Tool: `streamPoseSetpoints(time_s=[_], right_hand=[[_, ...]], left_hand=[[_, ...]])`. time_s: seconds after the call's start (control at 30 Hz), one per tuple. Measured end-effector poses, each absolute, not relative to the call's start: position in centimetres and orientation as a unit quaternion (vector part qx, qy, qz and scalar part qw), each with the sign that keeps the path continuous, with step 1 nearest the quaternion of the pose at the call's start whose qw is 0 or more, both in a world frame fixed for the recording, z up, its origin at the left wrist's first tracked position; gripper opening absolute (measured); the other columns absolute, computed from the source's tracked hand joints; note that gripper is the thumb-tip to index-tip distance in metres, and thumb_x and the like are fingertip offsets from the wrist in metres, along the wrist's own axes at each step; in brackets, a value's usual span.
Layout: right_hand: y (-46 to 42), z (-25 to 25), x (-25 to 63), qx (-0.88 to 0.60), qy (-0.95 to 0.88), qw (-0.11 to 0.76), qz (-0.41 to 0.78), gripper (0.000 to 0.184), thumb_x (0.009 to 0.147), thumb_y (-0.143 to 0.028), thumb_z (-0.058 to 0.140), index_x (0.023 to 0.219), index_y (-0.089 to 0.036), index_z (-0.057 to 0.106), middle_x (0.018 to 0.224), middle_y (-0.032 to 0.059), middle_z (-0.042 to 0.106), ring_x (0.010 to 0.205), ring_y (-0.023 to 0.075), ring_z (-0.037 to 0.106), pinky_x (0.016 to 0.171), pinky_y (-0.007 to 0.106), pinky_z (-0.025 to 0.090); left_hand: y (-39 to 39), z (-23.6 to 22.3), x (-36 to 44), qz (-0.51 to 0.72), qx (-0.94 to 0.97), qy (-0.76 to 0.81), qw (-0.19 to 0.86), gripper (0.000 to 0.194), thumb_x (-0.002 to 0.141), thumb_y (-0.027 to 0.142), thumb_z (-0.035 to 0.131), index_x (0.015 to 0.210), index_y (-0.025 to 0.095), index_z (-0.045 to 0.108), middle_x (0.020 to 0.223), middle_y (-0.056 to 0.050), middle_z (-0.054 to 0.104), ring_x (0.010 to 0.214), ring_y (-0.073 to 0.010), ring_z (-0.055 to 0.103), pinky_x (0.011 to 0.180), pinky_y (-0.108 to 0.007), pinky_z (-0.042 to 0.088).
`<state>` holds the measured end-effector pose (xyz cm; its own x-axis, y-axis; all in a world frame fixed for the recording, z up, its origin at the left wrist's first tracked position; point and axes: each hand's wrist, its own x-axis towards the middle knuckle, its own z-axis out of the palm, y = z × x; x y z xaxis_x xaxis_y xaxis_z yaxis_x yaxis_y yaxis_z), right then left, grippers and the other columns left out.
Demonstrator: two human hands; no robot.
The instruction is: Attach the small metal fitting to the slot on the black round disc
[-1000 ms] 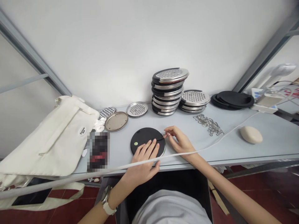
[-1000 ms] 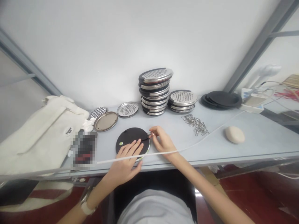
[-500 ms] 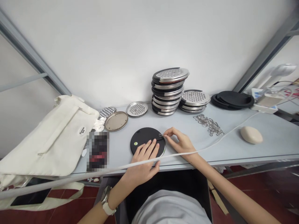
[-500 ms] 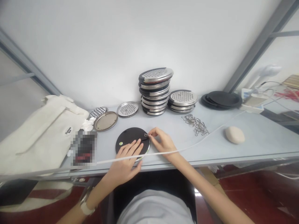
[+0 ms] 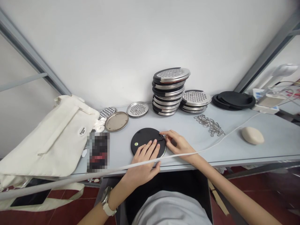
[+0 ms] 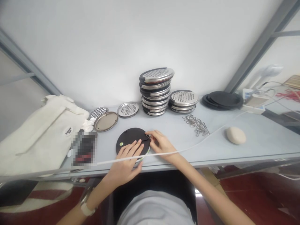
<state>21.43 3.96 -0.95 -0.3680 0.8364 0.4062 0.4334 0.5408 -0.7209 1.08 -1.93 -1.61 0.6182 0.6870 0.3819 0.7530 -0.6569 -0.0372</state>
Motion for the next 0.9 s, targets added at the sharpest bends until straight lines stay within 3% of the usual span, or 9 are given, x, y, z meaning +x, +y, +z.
streamPoseSetpoints(time_s=[0.47, 0.9], right_hand=[[4.44, -1.64, 21.58, -0.396, -0.787, 0.4, 0.254, 0.021, 0.09, -0.016, 0.047, 0.108, -0.019, 0.056, 0.1, 0.0094, 0.063, 0.088, 0.0198, 0.061, 0.081, 0.036, 0.051], [4.32, -1.0, 21.7, -0.413, -0.792, 0.4, 0.207, 0.012, 0.088, -0.014, 0.052, 0.096, -0.018, 0.061, 0.087, 0.0071, 0.067, 0.084, 0.0215, 0.06, 0.082, 0.04, 0.045]], left_hand=[[-1.93, -1.57, 1.04, -0.175, -0.894, -0.4, 0.103, 0.054, 0.091, 0.03, 0.044, 0.141, 0.011, 0.037, 0.148, -0.012, 0.032, 0.133, -0.0265, 0.035, 0.105, -0.04, 0.032], [-1.83, -1.65, 1.04, -0.173, -0.894, -0.399, 0.103, 0.054, 0.091, 0.03, 0.043, 0.141, 0.011, 0.036, 0.149, -0.012, 0.031, 0.133, -0.0263, 0.035, 0.105, -0.04, 0.032]])
